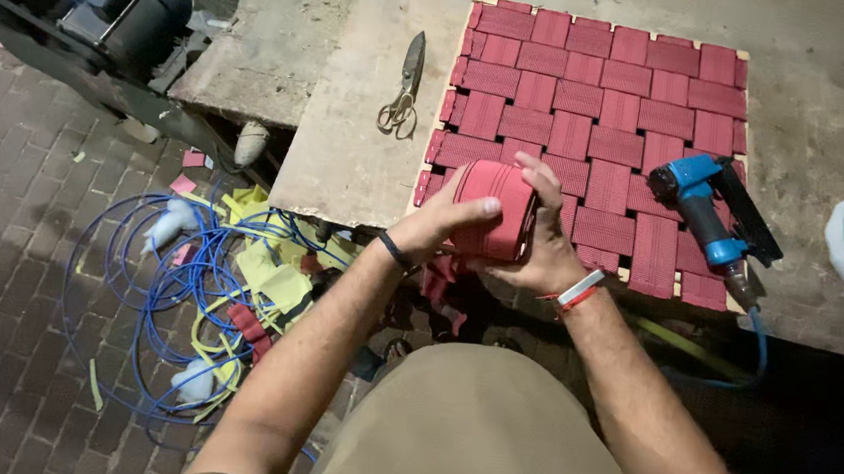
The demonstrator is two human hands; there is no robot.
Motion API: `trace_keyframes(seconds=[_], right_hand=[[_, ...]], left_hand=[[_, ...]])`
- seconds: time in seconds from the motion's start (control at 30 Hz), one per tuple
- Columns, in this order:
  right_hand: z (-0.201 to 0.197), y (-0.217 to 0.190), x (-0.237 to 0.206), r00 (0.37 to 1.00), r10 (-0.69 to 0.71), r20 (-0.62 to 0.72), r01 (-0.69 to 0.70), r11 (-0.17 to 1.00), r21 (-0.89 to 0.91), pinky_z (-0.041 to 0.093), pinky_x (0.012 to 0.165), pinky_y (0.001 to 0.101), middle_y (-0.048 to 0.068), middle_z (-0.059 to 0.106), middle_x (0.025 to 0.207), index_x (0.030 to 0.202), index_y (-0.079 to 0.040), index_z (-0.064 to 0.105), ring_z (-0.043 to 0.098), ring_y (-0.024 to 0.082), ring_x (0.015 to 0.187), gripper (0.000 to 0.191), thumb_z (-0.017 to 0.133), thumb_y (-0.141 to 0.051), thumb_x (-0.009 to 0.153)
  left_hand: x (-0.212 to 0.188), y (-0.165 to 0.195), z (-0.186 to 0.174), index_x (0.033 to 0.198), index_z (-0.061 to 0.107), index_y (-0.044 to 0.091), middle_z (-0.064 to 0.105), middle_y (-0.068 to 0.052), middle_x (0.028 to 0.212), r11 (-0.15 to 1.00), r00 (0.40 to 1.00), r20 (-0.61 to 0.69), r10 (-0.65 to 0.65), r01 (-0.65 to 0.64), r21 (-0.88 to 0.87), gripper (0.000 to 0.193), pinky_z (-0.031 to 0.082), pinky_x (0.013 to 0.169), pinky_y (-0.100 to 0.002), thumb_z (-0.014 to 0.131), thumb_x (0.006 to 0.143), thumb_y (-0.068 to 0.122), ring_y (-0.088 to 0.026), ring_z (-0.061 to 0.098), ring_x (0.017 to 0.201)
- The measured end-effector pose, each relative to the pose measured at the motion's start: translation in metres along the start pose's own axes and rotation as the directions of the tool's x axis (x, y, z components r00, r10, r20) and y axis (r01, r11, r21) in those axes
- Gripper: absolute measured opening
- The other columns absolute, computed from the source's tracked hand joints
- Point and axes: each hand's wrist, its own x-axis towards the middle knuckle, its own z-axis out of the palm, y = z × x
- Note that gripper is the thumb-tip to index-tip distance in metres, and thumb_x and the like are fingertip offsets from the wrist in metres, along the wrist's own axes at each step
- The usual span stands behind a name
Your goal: The person weaves red straps into a wooden frame using a pneumatic staple gun to secure each strap. They repeatedly cut, fold, and staple the straps to build a woven mat, then roll the excess strap into a coil.
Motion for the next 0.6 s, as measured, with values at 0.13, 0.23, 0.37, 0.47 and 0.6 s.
trace_keyframes(seconds=[0.13,0.23,0.37,0.47,0.6], right_hand=[[-0.011,0.008,-0.001,0.858,0.486,0.164,-0.455,0.572,0.683,0.037,0.122,0.0511,0.018,0.031,0.165,0.166,-0.009,0.010,0.038,0.035,0.150,0.141,0.077,-0.080,0.065],[-0.024,0.007,-0.001,0.695,0.575,0.432,-0.593,0.120,0.796,0.042,0.119,0.0511,0.018,0.036,0.163,0.164,-0.005,0.020,0.043,0.034,0.146,0.135,0.072,-0.084,0.068],[-0.037,0.001,0.004,0.560,0.598,0.573,-0.783,0.156,0.602,0.049,0.103,0.0518,0.019,0.051,0.150,0.161,-0.003,0.033,0.053,0.036,0.133,0.120,0.080,-0.065,0.070],[-0.039,-0.005,0.010,0.764,0.615,0.194,-0.528,0.425,0.735,0.049,0.115,0.0501,0.014,0.049,0.145,0.162,-0.008,0.024,0.051,0.033,0.138,0.117,0.090,-0.034,0.069],[-0.045,-0.003,0.017,0.951,0.308,-0.030,-0.265,0.861,0.435,0.046,0.123,0.0512,0.012,0.042,0.152,0.163,-0.021,0.016,0.046,0.031,0.146,0.131,0.095,-0.017,0.059]], left_hand=[[0.004,0.005,0.010,0.158,0.028,0.007,0.050,-0.015,0.146,0.934,0.959,-0.010,0.284,-0.275,0.227,0.111,0.046,0.115,-0.044,0.090,0.075,0.045,-0.028,0.050,0.137],[0.002,0.007,0.011,0.158,0.028,0.009,0.044,-0.017,0.153,0.463,0.773,0.271,0.573,-0.578,0.672,0.118,0.037,0.125,-0.047,0.099,0.067,0.037,-0.029,0.044,0.146],[0.009,-0.006,0.001,0.159,0.020,0.013,0.032,-0.019,0.158,0.384,0.757,0.262,0.599,-0.558,0.736,0.133,0.038,0.124,-0.045,0.103,0.061,0.046,-0.031,0.039,0.147],[0.022,-0.026,-0.005,0.166,0.005,0.009,0.027,-0.017,0.166,0.811,0.906,0.175,0.387,-0.424,0.403,0.141,0.036,0.120,-0.046,0.094,0.067,0.056,-0.028,0.040,0.146],[0.029,-0.040,-0.006,0.169,0.024,0.003,0.043,-0.017,0.166,0.981,0.973,0.207,0.100,-0.061,-0.186,0.117,0.040,0.122,-0.042,0.073,0.085,0.068,-0.027,0.045,0.149]])
